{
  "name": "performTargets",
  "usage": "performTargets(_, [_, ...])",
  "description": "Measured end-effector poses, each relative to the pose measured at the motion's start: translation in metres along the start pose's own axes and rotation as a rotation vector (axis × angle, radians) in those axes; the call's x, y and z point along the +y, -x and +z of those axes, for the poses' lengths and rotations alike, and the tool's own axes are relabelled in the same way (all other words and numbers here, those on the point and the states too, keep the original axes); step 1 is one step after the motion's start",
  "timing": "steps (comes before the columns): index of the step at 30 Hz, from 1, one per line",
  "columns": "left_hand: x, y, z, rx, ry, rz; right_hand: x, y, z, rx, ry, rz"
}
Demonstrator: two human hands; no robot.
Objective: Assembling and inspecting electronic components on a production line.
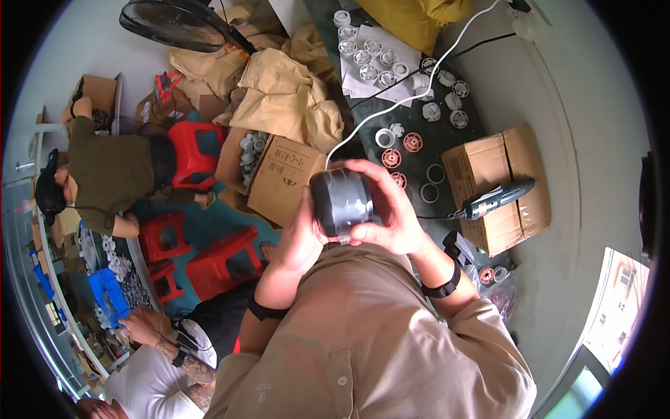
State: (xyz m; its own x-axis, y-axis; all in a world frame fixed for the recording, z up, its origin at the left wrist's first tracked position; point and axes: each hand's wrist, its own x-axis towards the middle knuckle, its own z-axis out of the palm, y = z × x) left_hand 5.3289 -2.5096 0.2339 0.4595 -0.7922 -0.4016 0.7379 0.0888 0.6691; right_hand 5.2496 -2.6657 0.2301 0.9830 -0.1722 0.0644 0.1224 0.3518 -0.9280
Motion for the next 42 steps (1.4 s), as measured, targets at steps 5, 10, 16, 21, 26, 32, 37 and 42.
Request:
performTargets(5, [-0.002,0.007,-0.005,-0.026,-0.027,-0.064,-0.003,-0.002,0.005,0.123,-0.059,0.042])
performTargets(10, [-0.009,0.011,-0.007,0.059,-0.158,0.029,0.001,0.001,0.01,0.155,-0.026,0.05])
performTargets(16, [0.006,0.023,-0.006,0.23,-0.595,0.057,0.006,0.005,0.007,0.202,-0.027,0.006])
performTargets(21, [0.008,0.018,0.004,0.381,-0.631,0.542,0.007,0.001,0.004,0.105,-0.059,-0.071])
performTargets(26, [0.026,0.017,0.016,0.136,-0.766,0.64,0.002,-0.002,0.012,0.109,-0.03,-0.042])
performTargets(32, [0.049,0.019,0.023,0.073,-1.01,0.84,-0.01,-0.016,0.028,0.164,-0.102,0.006])
performTargets(37, [0.058,0.029,0.017,0.057,-1.071,1.001,-0.006,-0.016,0.032,0.172,-0.259,0.115])
performTargets(42, [0.07,0.033,0.006,0.001,-1.118,1.035,-0.009,-0.014,0.04,0.183,-0.371,0.231])
